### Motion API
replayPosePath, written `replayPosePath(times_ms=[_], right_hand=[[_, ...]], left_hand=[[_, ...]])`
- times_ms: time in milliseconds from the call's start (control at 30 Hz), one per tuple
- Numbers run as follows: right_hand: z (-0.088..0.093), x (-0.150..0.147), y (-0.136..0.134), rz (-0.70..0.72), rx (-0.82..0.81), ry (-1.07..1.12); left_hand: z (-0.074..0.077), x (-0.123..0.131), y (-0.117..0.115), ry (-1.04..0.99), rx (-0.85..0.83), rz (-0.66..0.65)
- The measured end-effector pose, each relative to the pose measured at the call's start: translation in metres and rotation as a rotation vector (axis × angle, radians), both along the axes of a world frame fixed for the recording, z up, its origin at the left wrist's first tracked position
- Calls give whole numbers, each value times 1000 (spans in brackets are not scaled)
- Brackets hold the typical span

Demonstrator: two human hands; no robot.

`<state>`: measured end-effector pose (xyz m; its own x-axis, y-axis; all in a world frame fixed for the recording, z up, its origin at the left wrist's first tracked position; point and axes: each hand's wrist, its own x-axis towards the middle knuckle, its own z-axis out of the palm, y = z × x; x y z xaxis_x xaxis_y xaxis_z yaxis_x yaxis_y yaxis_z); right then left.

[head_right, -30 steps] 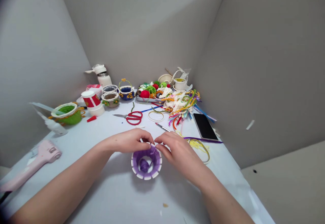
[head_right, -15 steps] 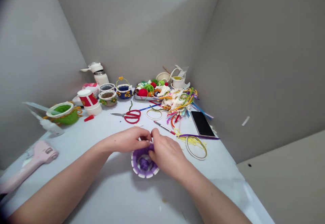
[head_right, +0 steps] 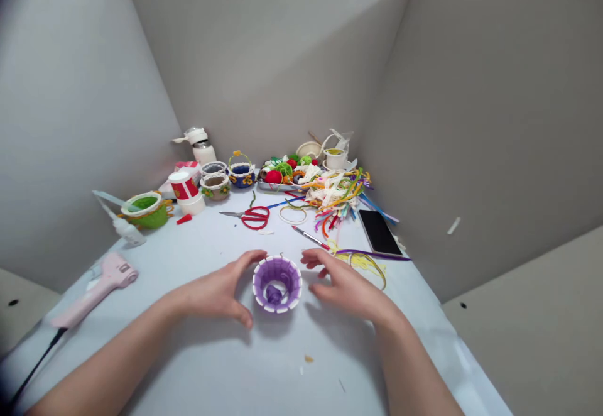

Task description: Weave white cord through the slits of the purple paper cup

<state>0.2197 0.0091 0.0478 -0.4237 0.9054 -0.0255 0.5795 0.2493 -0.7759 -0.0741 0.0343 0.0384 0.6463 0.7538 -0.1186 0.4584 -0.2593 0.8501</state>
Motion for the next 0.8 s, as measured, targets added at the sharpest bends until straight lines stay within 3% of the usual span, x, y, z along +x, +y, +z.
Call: replayPosePath(times_ms=[100, 200, 467, 600, 800], right_hand=[[-7, -13, -6, 78, -26, 8], [-9, -29, -9, 76, 2, 57], [-38, -46, 20, -61, 78, 305], [-53, -46, 33, -141, 112, 257], [-64, -45, 34, -160, 148, 226]], left_hand=[[-19, 17, -23, 6, 84, 140], [-26, 31, -29, -71, 134, 204], [-26, 39, 13, -317, 182, 283], [-36, 39, 29, -208, 268, 337], [-46, 38, 27, -2, 371, 421]])
